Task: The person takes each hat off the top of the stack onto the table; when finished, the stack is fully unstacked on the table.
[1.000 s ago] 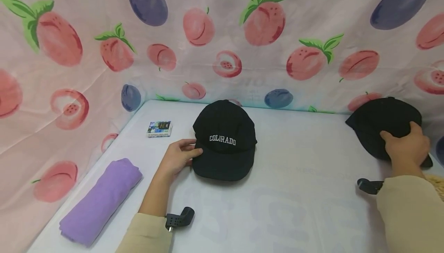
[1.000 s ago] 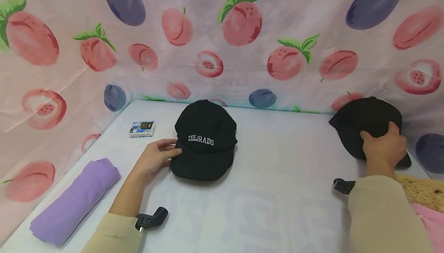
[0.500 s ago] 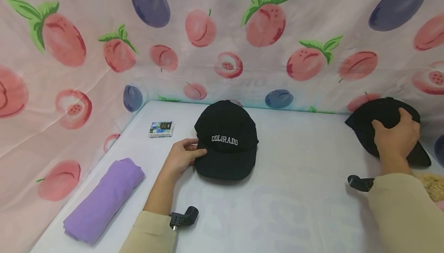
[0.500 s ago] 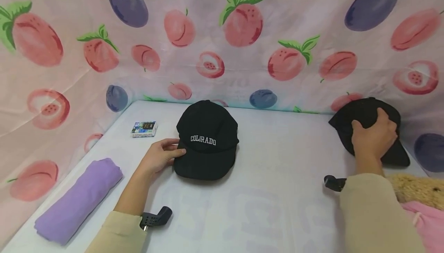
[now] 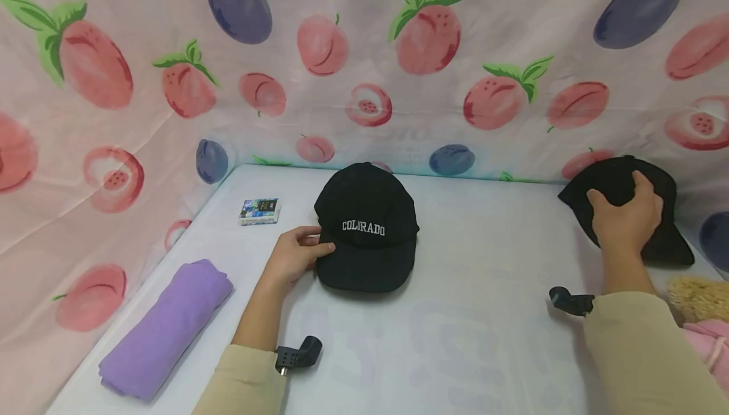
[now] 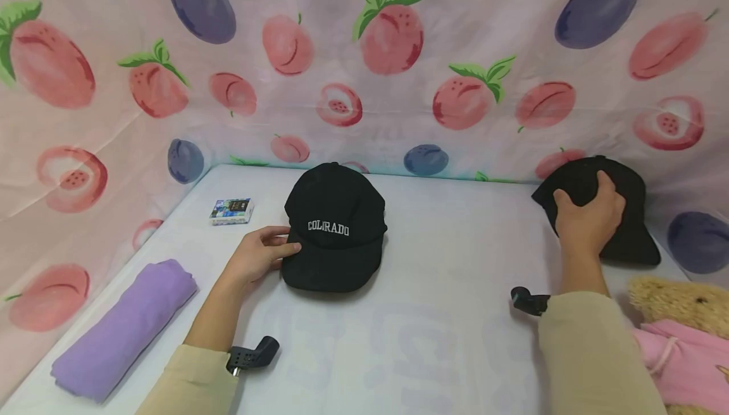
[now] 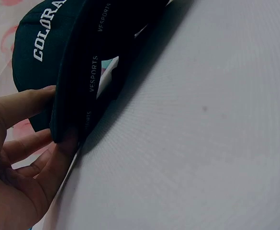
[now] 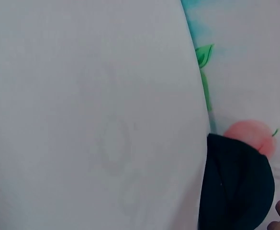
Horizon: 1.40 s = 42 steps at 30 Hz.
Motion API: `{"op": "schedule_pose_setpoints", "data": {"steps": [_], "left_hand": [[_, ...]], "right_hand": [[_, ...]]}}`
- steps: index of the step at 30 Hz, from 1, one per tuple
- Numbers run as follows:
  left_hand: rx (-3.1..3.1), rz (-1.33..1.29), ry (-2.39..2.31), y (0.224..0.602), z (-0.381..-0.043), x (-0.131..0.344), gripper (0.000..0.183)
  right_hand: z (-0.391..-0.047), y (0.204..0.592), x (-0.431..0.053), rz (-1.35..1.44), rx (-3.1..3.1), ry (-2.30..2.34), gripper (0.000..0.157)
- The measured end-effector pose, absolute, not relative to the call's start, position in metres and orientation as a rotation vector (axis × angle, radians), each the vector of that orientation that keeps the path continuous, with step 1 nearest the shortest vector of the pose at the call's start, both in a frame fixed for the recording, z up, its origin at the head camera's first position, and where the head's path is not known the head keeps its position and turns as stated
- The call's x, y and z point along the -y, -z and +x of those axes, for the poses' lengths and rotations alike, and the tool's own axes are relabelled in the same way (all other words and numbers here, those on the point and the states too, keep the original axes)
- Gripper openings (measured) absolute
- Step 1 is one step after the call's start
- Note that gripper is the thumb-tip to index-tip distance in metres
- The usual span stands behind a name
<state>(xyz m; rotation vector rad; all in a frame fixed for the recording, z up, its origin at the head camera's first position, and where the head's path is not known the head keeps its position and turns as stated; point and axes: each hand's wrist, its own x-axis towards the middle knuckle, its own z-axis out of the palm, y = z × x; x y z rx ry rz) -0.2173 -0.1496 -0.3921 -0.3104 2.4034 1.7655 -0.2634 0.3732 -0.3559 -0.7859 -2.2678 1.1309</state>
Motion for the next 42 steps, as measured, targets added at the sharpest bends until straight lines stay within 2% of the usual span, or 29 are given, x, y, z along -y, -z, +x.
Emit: {"op": "schedule_pose_setpoints", "data": {"steps": [27, 42], "left_hand": [[-2.378, -0.278, -1.774, 0.391, -0.216, 0.151, 0.061], [-2.392, -0.275, -1.754, 0.391, -0.216, 0.152, 0.061]], "right_hand": [[-0.263, 0.366, -0.319, -0.533, 2.409, -1.205, 0.083], [-0.249, 0.364, -0.289, -0.411, 2.404, -1.231, 0.087]]}}
